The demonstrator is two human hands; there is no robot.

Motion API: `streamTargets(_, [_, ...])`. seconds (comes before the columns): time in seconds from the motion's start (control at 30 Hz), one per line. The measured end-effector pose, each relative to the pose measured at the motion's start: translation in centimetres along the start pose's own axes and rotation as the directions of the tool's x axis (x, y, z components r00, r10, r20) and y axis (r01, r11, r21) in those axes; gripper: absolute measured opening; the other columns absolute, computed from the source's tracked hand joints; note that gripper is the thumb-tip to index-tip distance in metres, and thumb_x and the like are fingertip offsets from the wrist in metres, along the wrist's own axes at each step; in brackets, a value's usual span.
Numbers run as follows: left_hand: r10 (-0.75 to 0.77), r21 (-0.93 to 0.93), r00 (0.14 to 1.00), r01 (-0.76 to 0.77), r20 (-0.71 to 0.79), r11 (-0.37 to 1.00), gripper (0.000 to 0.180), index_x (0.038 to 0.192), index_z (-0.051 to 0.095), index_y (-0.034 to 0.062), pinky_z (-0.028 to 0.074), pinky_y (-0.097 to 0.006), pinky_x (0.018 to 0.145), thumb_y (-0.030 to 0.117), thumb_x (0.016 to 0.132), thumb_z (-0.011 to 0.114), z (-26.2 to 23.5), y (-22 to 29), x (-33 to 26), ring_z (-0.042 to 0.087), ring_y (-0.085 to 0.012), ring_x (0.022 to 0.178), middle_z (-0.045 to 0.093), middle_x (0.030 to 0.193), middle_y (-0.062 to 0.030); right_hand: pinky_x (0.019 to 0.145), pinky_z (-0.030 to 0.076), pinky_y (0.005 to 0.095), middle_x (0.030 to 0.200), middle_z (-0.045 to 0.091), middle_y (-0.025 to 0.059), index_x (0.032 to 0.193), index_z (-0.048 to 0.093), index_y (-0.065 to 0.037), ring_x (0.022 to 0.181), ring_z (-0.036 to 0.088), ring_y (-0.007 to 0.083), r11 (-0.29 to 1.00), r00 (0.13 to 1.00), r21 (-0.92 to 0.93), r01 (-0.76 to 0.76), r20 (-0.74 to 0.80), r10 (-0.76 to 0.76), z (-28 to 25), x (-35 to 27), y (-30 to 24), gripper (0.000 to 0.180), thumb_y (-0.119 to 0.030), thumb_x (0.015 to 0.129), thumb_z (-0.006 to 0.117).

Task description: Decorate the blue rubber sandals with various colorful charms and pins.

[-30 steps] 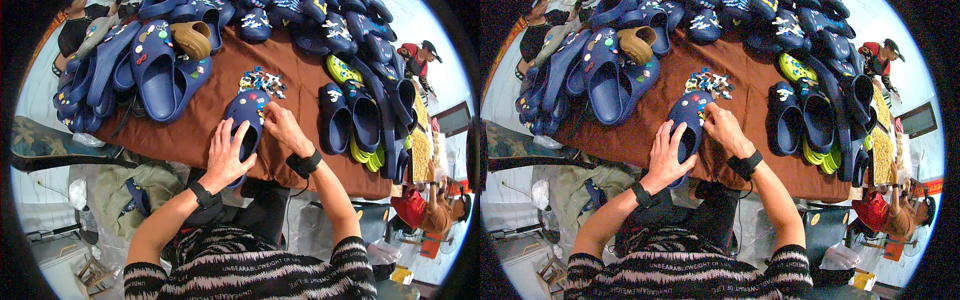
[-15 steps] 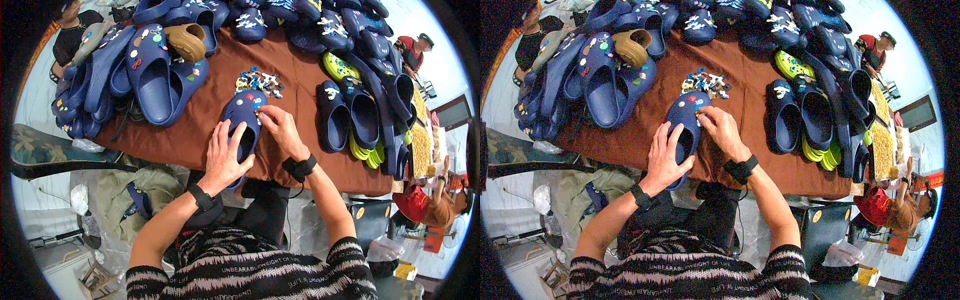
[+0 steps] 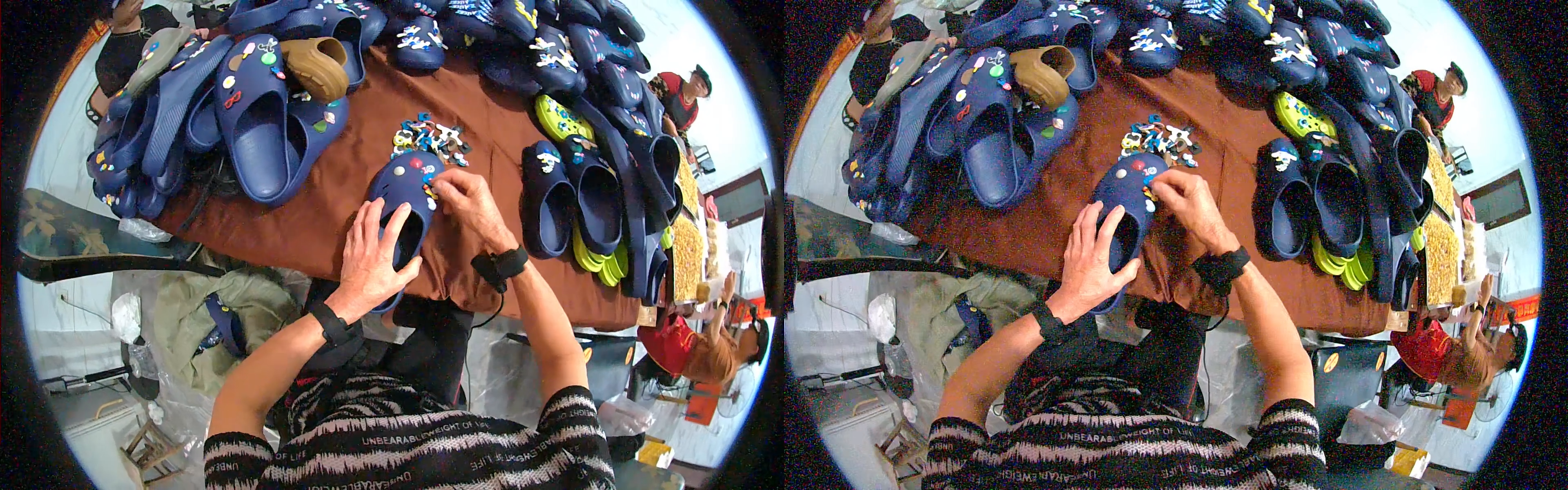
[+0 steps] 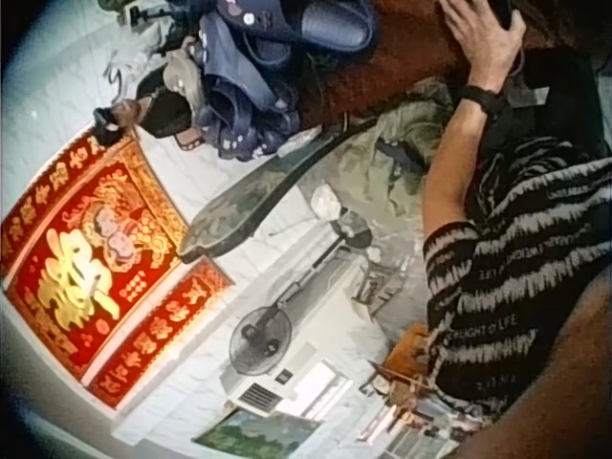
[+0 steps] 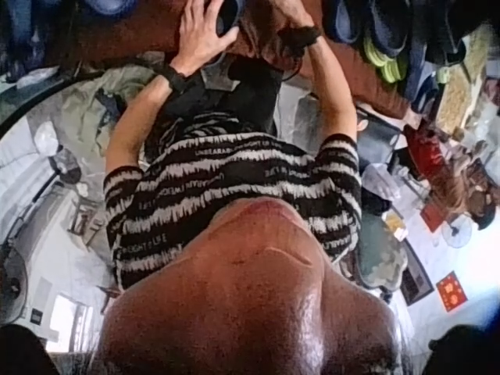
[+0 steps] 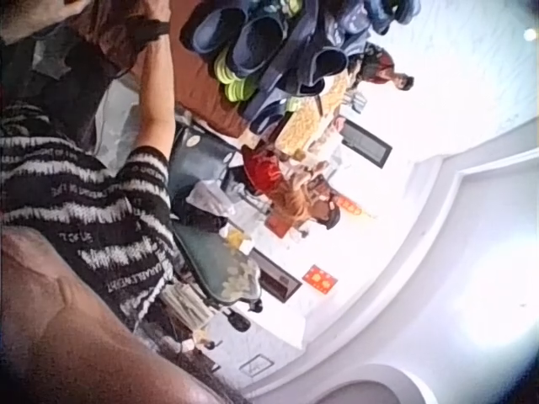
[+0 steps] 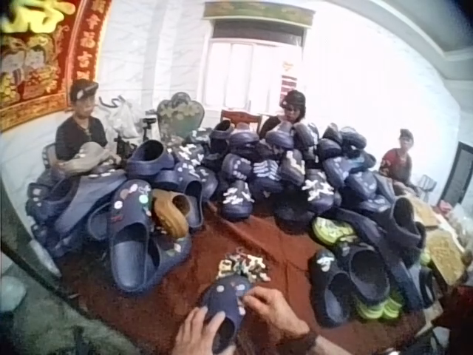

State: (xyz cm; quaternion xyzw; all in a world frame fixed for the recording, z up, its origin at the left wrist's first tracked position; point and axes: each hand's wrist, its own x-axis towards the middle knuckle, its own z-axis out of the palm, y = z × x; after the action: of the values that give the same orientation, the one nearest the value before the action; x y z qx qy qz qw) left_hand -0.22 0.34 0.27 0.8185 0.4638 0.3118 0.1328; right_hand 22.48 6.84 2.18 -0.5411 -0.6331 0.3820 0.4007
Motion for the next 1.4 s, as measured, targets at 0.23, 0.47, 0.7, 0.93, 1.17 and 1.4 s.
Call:
streamTargets(0.23, [-0.018, -0.02, 1.0, 0.018, 0.005, 1.0, 0.088, 0.152, 0.037, 0.015, 0.033, -0.055, 0.116, 0.031, 0.076, 0.079, -0.3, 0.1, 0.0, 0.033, -0.0463, 0.141, 0.033, 0.15, -0.0236, 0.083, 0.054, 0.0437, 0.094, 0.074, 0.0213, 0.103, 0.073, -0.002, 0.092, 0.072, 0.0375, 0.916, 0.976, -0.39, -0.097, -0.219, 0.01, -4.1, 8.7, 5.1, 0.026, -0.022, 0.092, 0.06])
streamTargets(0.47, [-0.009, -0.033, 1.0, 0.009, 0.001, 0.999, 0.087, 0.152, 0.038, 0.0173, 0.034, -0.057, 0.114, 0.033, 0.077, 0.078, 0.0, 0.1, 0.0, 0.032, -0.0473, 0.142, 0.033, 0.151, -0.0233, 0.089, 0.054, 0.0428, 0.101, 0.073, 0.0211, 0.111, 0.073, -0.005, 0.101, 0.071, 0.0371, 0.745, 0.968, -0.651, -0.146, -0.251, -0.029, -5.1, 13.5, 6.6, 0.026, -0.019, 0.092, 0.063])
streamTargets(0.7, [-0.004, -0.036, 1.0, 0.004, 0.001, 0.999, 0.088, 0.153, 0.037, 0.0181, 0.034, -0.058, 0.114, 0.034, 0.077, 0.078, -0.1, -0.1, 0.0, 0.033, -0.0479, 0.141, 0.033, 0.151, -0.0236, 0.089, 0.053, 0.0497, 0.104, 0.073, 0.0213, 0.107, 0.074, -0.008, 0.102, 0.068, 0.0415, 0.766, 0.996, -0.639, 0.069, -0.001, -0.091, -2.9, 14.0, 5.0, 0.024, -0.021, 0.09, 0.062])
streamTargets(0.93, [0.004, -0.052, 1.0, -0.004, -0.003, 0.999, 0.089, 0.153, 0.037, 0.0177, 0.034, -0.058, 0.114, 0.033, 0.076, 0.079, 0.0, -0.1, 0.0, 0.033, -0.0482, 0.141, 0.033, 0.15, -0.0238, 0.094, 0.052, 0.0476, 0.11, 0.069, 0.0213, 0.117, 0.071, -0.009, 0.107, 0.065, 0.0408, 0.724, 0.991, -0.685, 0.081, -0.024, -0.134, -2.0, 14.4, 4.5, 0.029, -0.016, 0.089, 0.065])
streamTargets(1.17, [0.024, -0.059, 0.999, -0.025, -0.022, 0.998, 0.09, 0.153, 0.036, 0.0179, 0.034, -0.058, 0.114, 0.032, 0.075, 0.08, 0.0, -0.1, 0.0, 0.033, -0.0487, 0.14, 0.033, 0.15, -0.0245, 0.094, 0.052, 0.0476, 0.112, 0.067, 0.023, 0.12, 0.07, -0.008, 0.109, 0.065, 0.0416, 0.682, 0.983, -0.717, 0.143, 0.181, -0.017, -3.2, 16.4, 4.4, 0.034, -0.018, 0.088, 0.067])
streamTargets(1.4, [0.022, -0.054, 0.999, -0.024, -0.024, 0.998, 0.093, 0.156, 0.033, 0.0206, 0.039, -0.059, 0.107, 0.033, 0.077, 0.079, -0.1, -0.4, -0.1, 0.033, -0.0486, 0.14, 0.032, 0.15, -0.0255, 0.093, 0.052, 0.0493, 0.108, 0.072, 0.0222, 0.114, 0.072, -0.007, 0.106, 0.068, 0.0394, 0.714, 0.991, -0.691, 0.118, 0.124, -0.043, -1.5, 16.6, 3.5, 0.033, -0.022, 0.085, 0.068])
